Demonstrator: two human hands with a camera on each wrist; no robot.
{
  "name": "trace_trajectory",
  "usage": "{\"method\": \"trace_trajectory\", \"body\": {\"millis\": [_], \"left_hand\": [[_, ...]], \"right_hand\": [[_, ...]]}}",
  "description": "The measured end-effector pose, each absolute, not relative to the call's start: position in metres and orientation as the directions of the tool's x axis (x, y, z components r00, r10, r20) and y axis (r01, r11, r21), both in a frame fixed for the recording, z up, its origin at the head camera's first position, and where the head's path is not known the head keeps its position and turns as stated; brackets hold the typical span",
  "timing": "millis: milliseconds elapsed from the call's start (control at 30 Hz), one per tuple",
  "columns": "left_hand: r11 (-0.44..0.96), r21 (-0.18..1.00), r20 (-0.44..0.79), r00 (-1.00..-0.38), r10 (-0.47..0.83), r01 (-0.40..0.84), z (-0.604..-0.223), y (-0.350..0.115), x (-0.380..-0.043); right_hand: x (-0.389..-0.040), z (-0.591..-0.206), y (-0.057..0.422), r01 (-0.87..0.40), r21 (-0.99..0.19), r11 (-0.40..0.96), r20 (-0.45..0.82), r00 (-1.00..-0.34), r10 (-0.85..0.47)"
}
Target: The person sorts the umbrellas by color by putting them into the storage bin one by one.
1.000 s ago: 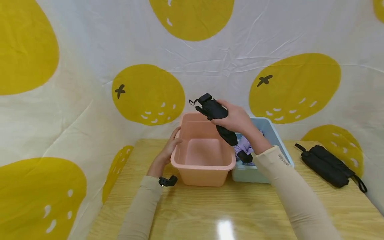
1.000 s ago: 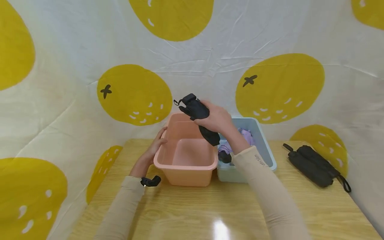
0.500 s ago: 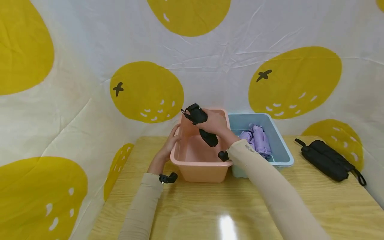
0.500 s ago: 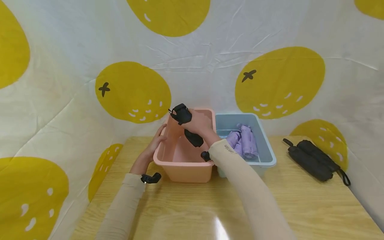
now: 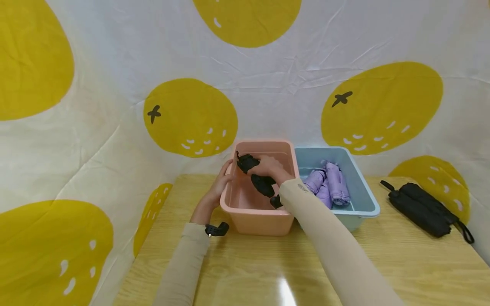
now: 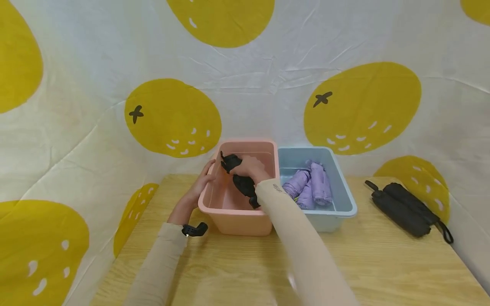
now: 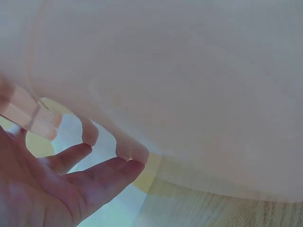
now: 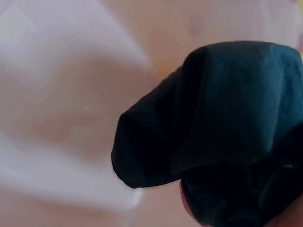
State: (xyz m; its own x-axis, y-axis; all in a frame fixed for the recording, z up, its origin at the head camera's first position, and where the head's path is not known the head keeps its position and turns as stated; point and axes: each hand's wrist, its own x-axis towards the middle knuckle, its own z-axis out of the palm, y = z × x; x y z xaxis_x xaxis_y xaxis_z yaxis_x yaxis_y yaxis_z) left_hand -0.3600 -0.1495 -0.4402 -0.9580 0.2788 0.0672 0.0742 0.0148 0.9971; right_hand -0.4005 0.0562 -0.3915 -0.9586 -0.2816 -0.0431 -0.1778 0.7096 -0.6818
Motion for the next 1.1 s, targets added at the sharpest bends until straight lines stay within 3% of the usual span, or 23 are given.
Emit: {"method": "trace_trajectory", "body": {"millis": [233,400,733,1100], "left_hand": [[-0.014,0.998,0.056,-0.953,0.298,0.054,-0.442,-0.146,-0.361],[-0.030,0.999,0.049,-0.958,0.283,0.042,-0.442,-0.144,-0.361],[-0.058,0.997,0.059,-0.968,0.243,0.047,-0.445,-0.148,-0.359],[-0.061,0.997,0.067,-0.961,0.270,0.053,-0.444,-0.146,-0.360]], "right_hand": [[-0.416,-0.409,0.060,-0.128,-0.677,0.724,-0.118,-0.953,-0.279],[-0.427,-0.423,0.064,-0.179,-0.676,0.715,-0.135,-0.924,-0.359],[-0.434,-0.436,0.059,-0.245,-0.560,0.791,-0.184,-0.894,-0.408],[-0.432,-0.434,0.063,-0.145,-0.551,0.822,-0.367,-0.842,-0.395]]}}
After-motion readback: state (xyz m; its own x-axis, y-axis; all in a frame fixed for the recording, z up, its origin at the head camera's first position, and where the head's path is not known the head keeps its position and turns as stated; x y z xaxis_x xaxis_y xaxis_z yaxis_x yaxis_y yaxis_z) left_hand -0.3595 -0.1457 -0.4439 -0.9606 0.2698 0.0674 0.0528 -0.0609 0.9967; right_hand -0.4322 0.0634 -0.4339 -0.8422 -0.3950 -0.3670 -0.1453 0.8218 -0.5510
